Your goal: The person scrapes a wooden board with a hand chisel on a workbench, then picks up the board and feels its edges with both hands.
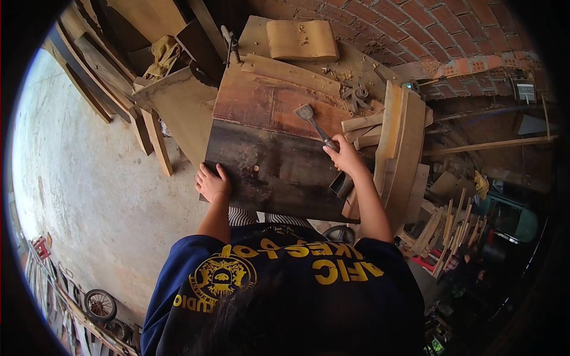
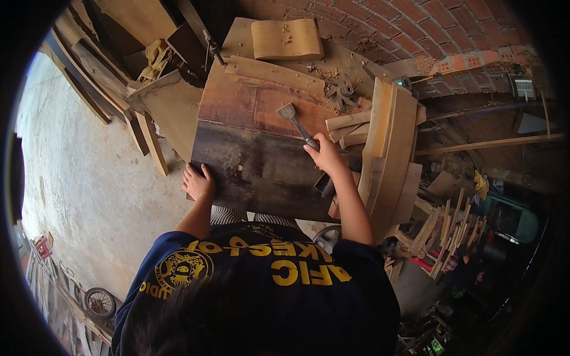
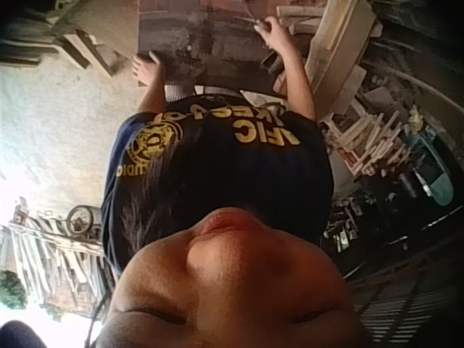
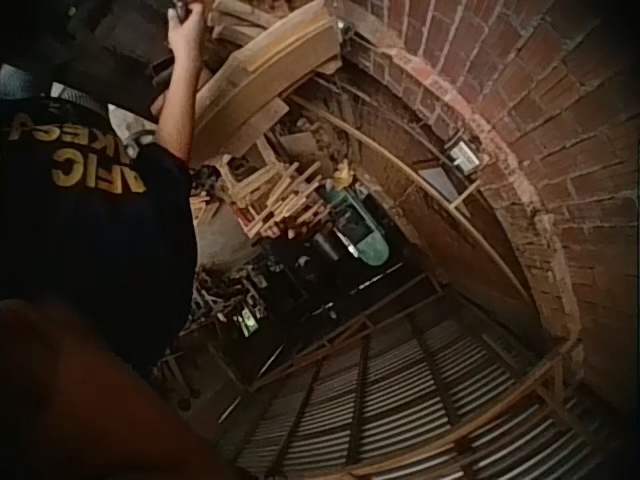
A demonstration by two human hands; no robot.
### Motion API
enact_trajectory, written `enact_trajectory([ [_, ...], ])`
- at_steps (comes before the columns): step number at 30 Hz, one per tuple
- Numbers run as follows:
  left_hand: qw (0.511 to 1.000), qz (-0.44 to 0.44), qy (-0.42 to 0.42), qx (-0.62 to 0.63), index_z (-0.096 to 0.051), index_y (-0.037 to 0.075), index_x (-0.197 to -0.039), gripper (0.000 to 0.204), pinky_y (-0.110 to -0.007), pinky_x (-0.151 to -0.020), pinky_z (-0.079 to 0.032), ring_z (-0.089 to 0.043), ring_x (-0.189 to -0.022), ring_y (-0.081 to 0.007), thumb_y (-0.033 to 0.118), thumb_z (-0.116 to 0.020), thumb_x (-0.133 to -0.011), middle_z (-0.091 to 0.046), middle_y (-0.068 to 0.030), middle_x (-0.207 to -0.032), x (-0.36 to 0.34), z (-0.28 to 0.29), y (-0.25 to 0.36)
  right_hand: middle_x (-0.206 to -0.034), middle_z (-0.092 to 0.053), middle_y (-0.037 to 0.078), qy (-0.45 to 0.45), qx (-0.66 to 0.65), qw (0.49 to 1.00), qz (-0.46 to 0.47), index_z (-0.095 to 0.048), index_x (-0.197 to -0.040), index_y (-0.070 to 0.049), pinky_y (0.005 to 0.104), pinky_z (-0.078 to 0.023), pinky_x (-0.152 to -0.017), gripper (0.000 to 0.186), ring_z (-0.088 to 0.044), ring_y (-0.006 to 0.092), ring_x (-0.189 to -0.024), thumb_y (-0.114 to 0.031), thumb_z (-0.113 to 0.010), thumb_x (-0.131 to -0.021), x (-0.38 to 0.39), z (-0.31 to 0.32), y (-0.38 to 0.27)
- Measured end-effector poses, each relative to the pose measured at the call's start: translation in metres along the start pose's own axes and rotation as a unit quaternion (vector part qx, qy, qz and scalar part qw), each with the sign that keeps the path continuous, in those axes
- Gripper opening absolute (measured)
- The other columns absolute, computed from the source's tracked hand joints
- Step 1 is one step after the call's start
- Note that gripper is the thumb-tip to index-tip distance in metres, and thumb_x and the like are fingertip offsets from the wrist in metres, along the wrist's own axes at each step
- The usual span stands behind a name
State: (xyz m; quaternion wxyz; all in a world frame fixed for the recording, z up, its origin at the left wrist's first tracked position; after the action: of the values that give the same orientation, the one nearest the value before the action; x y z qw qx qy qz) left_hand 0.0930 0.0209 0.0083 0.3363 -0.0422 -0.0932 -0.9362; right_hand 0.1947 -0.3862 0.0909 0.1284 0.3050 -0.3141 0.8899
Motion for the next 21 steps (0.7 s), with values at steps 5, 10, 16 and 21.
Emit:
enact_trajectory([
  [5, 1.000, 0.003, -0.011, 0.010, -0.040, 0.002, -0.133, 0.065, -0.044, -0.100, -0.030, -0.046, -0.117, -0.0300, 0.050, -0.042, -0.090, -0.051, -0.0140, -0.125, -0.001, 0.000, 0.000, -0.098, -0.066, 0.016, 0.084, 0.234, 0.969, 0.006, -0.048, -0.116, -0.015, 0.0477, -0.047, -0.073, 0.032, -0.063, 0.0375, -0.089, -0.037, -0.048, -0.093, 0.002, 0.069, 0.035],
  [10, 1.000, 0.001, -0.008, 0.016, -0.040, 0.002, -0.133, 0.065, -0.044, -0.100, -0.030, -0.045, -0.117, -0.0300, 0.050, -0.042, -0.089, -0.051, -0.0143, -0.125, 0.000, -0.001, 0.001, -0.102, -0.065, 0.013, 0.133, 0.327, 0.935, 0.029, -0.049, -0.116, -0.016, 0.0468, -0.048, -0.076, 0.028, -0.062, 0.0347, -0.094, -0.033, -0.046, -0.094, -0.011, 0.097, 0.034],
  [16, 1.000, -0.001, 0.002, 0.010, -0.040, 0.002, -0.133, 0.064, -0.044, -0.100, -0.030, -0.046, -0.117, -0.0299, 0.049, -0.043, -0.089, -0.051, -0.0143, -0.126, 0.000, -0.002, 0.000, -0.111, -0.063, 0.011, 0.155, 0.333, 0.930, 0.027, -0.052, -0.119, -0.014, 0.0453, -0.047, -0.081, 0.030, -0.059, 0.0329, -0.102, -0.030, -0.045, -0.094, -0.021, 0.119, 0.042],
  [21, 1.000, -0.010, 0.011, -0.004, -0.040, 0.003, -0.133, 0.063, -0.044, -0.100, -0.030, -0.046, -0.118, -0.0301, 0.049, -0.043, -0.089, -0.052, -0.0143, -0.126, 0.000, -0.001, 0.001, -0.113, -0.062, 0.011, 0.155, 0.327, 0.931, 0.046, -0.051, -0.122, -0.016, 0.0449, -0.047, -0.083, 0.031, -0.058, 0.0326, -0.104, -0.028, -0.048, -0.094, -0.034, 0.120, 0.043],
])
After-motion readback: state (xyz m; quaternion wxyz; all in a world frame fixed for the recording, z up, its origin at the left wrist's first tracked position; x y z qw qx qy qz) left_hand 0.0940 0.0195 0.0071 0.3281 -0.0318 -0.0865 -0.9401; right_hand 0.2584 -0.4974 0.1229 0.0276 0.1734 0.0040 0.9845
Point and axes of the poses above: each hand's wrist, its own x-axis away from the middle knuckle, its own z-axis out of the back of the hand, y = z × x, the point moved 9 cm from there along -x, towards the middle knuckle
